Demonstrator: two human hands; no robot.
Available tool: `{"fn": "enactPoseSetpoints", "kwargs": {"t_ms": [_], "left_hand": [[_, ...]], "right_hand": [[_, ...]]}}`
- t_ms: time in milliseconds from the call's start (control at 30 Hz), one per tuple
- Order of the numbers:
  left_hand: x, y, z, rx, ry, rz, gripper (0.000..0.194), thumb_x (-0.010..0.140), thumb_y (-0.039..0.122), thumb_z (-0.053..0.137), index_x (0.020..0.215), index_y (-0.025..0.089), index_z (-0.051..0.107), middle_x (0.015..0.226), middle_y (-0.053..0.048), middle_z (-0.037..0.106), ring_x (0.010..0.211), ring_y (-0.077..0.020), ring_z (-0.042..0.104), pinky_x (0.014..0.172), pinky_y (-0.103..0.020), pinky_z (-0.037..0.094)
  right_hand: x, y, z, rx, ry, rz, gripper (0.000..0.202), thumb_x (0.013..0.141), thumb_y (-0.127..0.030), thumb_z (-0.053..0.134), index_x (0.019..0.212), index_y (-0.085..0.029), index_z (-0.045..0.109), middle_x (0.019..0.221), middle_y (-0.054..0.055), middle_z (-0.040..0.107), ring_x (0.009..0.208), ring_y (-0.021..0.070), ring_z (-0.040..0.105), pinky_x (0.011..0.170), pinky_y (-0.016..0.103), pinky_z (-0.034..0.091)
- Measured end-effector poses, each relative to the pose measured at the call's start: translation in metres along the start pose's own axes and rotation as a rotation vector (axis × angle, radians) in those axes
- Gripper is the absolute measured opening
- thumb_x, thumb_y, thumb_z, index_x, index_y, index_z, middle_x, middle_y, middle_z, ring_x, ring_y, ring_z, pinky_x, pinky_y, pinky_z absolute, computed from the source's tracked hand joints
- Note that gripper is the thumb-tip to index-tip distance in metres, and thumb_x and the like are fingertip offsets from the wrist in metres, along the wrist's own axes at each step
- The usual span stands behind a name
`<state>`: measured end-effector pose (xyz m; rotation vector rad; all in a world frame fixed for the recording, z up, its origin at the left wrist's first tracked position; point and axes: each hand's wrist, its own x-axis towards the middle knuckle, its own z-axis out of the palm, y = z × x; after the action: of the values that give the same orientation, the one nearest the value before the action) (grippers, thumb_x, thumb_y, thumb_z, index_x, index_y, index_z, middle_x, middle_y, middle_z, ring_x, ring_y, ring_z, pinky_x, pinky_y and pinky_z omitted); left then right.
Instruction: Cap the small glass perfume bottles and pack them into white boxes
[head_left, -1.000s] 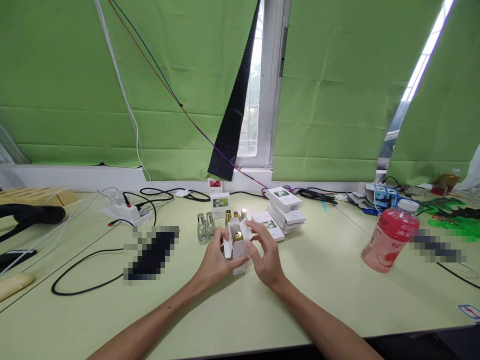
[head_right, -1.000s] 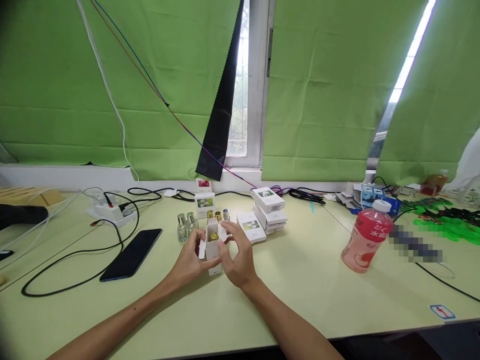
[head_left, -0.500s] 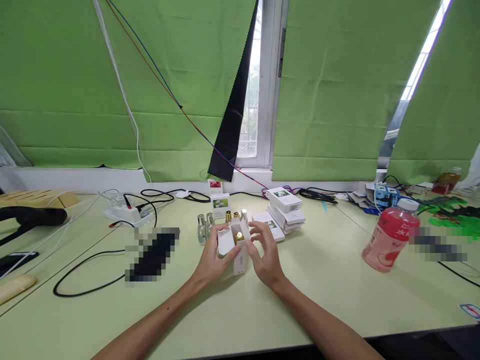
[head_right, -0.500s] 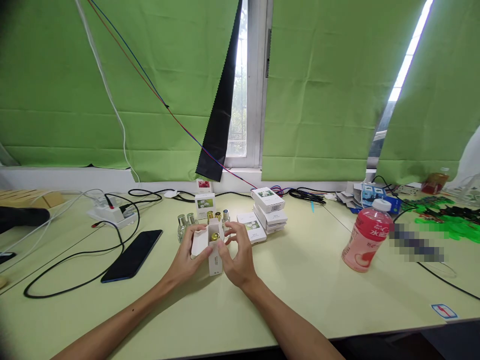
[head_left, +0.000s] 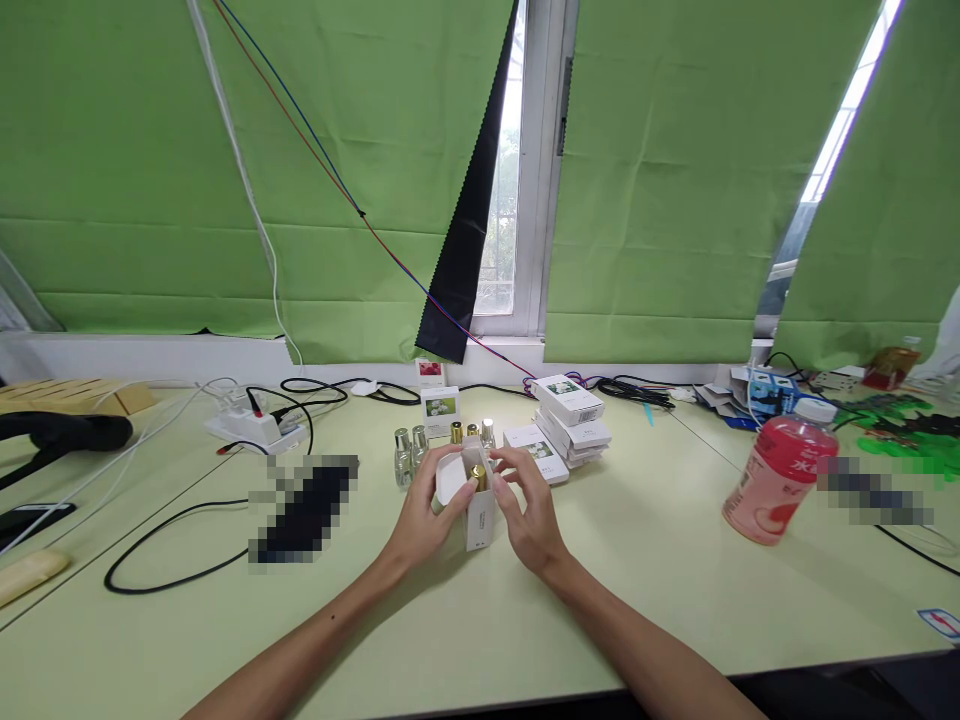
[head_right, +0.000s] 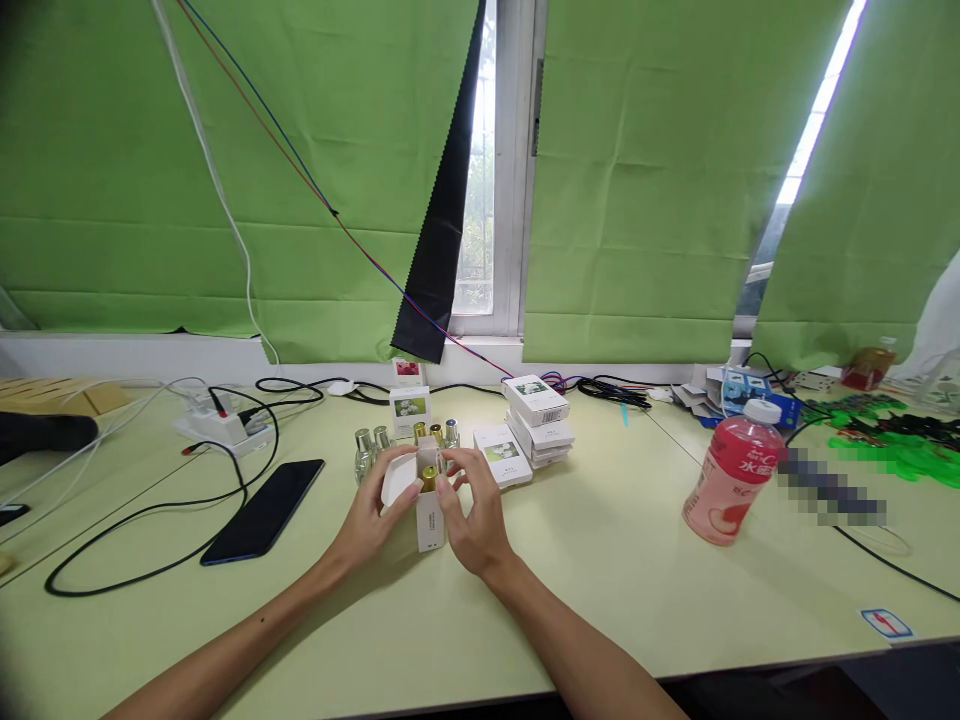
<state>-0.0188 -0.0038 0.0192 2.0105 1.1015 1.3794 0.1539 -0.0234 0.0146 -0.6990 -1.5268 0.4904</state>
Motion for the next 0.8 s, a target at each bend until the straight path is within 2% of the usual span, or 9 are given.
{"fn": "enactPoseSetpoints", "kwargs": {"t_ms": [400, 567, 800], "left_hand": [[0.0010, 0.0008, -0.0006, -0.028, -0.020, -0.017, 0.051, 0.090, 0.050, 0.060, 0.132, 0.024, 0.049, 0.139, -0.012, 0.055, 0.130, -0.0302, 0.053, 0.107, -0.044, 0.046], [0.0005, 0.0001, -0.0014, -0.028, -0.032, -0.033, 0.051, 0.091, 0.051, 0.060, 0.133, 0.025, 0.048, 0.140, -0.012, 0.054, 0.129, -0.0293, 0.054, 0.108, -0.043, 0.045], [0.0003, 0.0026, -0.0009, -0.032, -0.029, -0.034, 0.051, 0.090, 0.048, 0.060, 0.133, 0.024, 0.048, 0.140, -0.012, 0.055, 0.129, -0.0296, 0.054, 0.108, -0.044, 0.045]], "right_hand": [[0.0002, -0.0005, -0.0006, -0.010, -0.023, 0.003, 0.027, 0.100, -0.032, 0.048, 0.118, -0.024, 0.066, 0.118, 0.010, 0.063, 0.101, 0.0208, 0.062, 0.082, 0.035, 0.054], [0.0011, -0.0006, 0.0002, -0.003, -0.030, -0.007, 0.026, 0.100, -0.032, 0.048, 0.114, -0.023, 0.068, 0.115, 0.010, 0.064, 0.111, 0.0225, 0.061, 0.084, 0.034, 0.054], [0.0017, -0.0006, 0.0003, -0.010, -0.027, -0.008, 0.027, 0.102, -0.034, 0.047, 0.111, -0.023, 0.070, 0.114, 0.010, 0.064, 0.111, 0.0225, 0.061, 0.084, 0.035, 0.054]]}}
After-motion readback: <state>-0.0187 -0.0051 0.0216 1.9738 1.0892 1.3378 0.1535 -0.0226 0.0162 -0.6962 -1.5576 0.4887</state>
